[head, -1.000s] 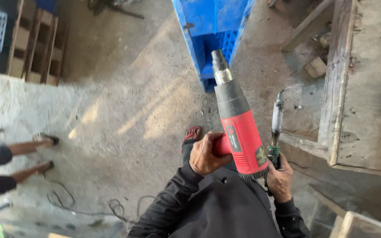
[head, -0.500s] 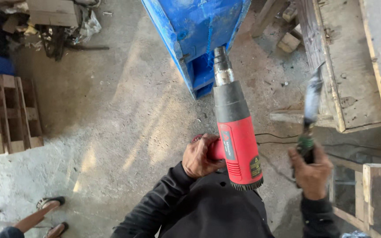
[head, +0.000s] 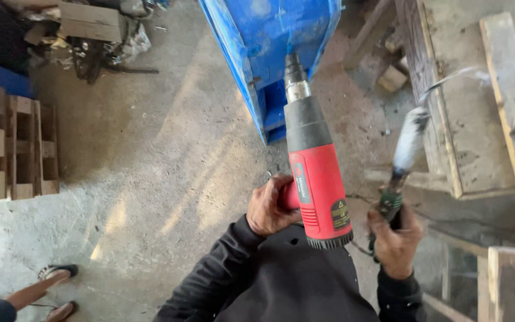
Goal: The person carries a blue plastic crate across a workshop floor, positions it, and uses a heated knife-like tool together with a red heat gun to melt and weld the cracked edge of the crate, working along the crack while holding the crate steady with the other hand.
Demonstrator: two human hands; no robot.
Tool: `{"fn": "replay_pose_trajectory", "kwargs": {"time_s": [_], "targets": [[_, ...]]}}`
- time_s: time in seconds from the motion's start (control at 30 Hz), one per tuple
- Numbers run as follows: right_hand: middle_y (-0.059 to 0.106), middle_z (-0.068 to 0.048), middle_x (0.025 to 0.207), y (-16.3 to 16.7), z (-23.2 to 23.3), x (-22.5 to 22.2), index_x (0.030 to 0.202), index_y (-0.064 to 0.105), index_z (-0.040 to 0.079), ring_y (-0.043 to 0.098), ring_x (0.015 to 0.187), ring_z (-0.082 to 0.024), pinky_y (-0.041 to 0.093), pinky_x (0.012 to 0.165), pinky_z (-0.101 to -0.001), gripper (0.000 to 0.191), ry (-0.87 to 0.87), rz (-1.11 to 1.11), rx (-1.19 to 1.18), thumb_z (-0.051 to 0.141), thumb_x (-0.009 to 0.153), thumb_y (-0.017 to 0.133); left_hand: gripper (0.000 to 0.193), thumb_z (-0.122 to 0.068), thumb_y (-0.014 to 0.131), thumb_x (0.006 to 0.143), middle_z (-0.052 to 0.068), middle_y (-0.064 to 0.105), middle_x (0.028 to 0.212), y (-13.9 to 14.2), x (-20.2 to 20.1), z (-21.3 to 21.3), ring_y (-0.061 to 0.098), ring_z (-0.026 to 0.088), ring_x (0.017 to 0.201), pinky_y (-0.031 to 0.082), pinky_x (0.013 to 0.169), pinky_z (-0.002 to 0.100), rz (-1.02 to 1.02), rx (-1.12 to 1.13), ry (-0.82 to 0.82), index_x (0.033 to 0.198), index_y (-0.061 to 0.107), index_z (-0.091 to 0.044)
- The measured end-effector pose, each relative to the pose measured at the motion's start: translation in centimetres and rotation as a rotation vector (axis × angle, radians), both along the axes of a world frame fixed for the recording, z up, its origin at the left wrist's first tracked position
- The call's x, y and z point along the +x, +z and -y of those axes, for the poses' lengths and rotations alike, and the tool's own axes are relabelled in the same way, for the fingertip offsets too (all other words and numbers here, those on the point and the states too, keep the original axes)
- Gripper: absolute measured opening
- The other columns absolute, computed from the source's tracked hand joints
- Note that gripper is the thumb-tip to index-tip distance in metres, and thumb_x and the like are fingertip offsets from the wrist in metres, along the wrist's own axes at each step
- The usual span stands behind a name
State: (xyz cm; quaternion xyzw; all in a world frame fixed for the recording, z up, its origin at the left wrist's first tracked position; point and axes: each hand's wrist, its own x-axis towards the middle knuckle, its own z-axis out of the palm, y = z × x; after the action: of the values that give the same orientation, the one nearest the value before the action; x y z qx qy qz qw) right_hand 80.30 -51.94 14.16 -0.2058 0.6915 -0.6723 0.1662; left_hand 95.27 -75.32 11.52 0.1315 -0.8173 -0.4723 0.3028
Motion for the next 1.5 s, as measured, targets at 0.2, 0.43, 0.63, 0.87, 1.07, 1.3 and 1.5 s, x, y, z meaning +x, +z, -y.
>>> {"fn": "replay_pose_trajectory", "kwargs": {"time_s": [0.2, 0.43, 0.63, 0.87, 1.07, 1.3, 1.5], "targets": [[0.063, -0.003, 0.090, -2.9, -2.6, -2.0, 0.128, 0.060, -0.005, 0.058, 0.069, -0.009, 0.048, 0.058, -0.0259, 0.036, 0.131, 0.101, 0.072, 0.004, 0.095, 0.070, 0.070, -0.031, 0.093, 0.076, 0.015, 0.073, 0.109, 0.9, -1.9, -2.8, 0.077, 0.029, 0.095, 0.062, 0.081, 0.037, -0.056, 0.031, 0.150, 0.127, 0.054, -0.004], [0.059, -0.003, 0.081, -4.0, -4.3, -5.2, 0.129, 0.058, -0.004, 0.057, 0.061, -0.010, 0.048, 0.052, -0.0271, 0.038, 0.322, 0.184, 0.049, 0.002, 0.093, 0.070, 0.063, -0.029, 0.094, 0.079, 0.013, 0.073, 0.100, 1.7, -3.7, -5.4, 0.075, 0.023, 0.087, 0.060, 0.079, 0.033, -0.049, 0.116, 0.306, 0.124, 0.057, -0.005], [0.059, -0.003, 0.082, -3.4, -2.2, -5.9, 0.125, 0.057, -0.003, 0.057, 0.059, -0.010, 0.046, 0.049, -0.0265, 0.034, 0.374, 0.231, 0.054, 0.006, 0.094, 0.068, 0.058, -0.029, 0.087, 0.090, 0.011, 0.072, 0.102, 2.5, -3.1, -7.3, 0.066, 0.013, 0.089, 0.058, 0.081, 0.031, -0.088, 0.521, 0.289, 0.129, 0.054, -0.002], [0.062, -0.003, 0.085, -2.2, 1.0, -3.3, 0.129, 0.056, -0.003, 0.058, 0.064, -0.009, 0.048, 0.054, -0.0259, 0.036, 0.355, 0.178, -0.044, 0.006, 0.096, 0.066, 0.054, -0.023, 0.091, 0.080, 0.013, 0.076, 0.095, 2.4, -1.7, -5.1, 0.076, 0.017, 0.086, 0.060, 0.078, 0.031, -0.001, 0.202, 0.357, 0.115, 0.056, -0.002], [0.060, -0.004, 0.088, -2.2, 0.2, -2.3, 0.132, 0.055, -0.004, 0.058, 0.070, -0.010, 0.051, 0.059, -0.0275, 0.039, 0.341, 0.207, -0.089, 0.005, 0.096, 0.067, 0.057, -0.025, 0.091, 0.079, 0.011, 0.076, 0.101, 3.4, -2.0, -4.6, 0.078, 0.018, 0.087, 0.062, 0.077, 0.034, -0.033, 0.335, 0.325, 0.118, 0.056, -0.003], [0.062, -0.004, 0.094, -3.6, -1.4, -2.1, 0.133, 0.056, -0.005, 0.057, 0.076, -0.009, 0.050, 0.064, -0.0266, 0.039, 0.259, 0.185, 0.008, 0.003, 0.097, 0.067, 0.065, -0.024, 0.093, 0.079, 0.010, 0.065, 0.122, 5.1, -2.9, -4.3, 0.072, 0.028, 0.108, 0.060, 0.089, 0.038, -0.045, 0.024, 0.302, 0.131, 0.058, -0.006], [0.066, -0.006, 0.108, -4.0, -2.6, -2.3, 0.136, 0.054, -0.006, 0.060, 0.079, -0.009, 0.052, 0.066, -0.0254, 0.043, 0.284, 0.265, -0.077, 0.004, 0.096, 0.065, 0.065, -0.021, 0.091, 0.078, 0.011, 0.065, 0.130, 5.4, -3.5, -4.6, 0.072, 0.031, 0.112, 0.061, 0.092, 0.038, 0.003, 0.113, 0.270, 0.133, 0.058, -0.009]]}}
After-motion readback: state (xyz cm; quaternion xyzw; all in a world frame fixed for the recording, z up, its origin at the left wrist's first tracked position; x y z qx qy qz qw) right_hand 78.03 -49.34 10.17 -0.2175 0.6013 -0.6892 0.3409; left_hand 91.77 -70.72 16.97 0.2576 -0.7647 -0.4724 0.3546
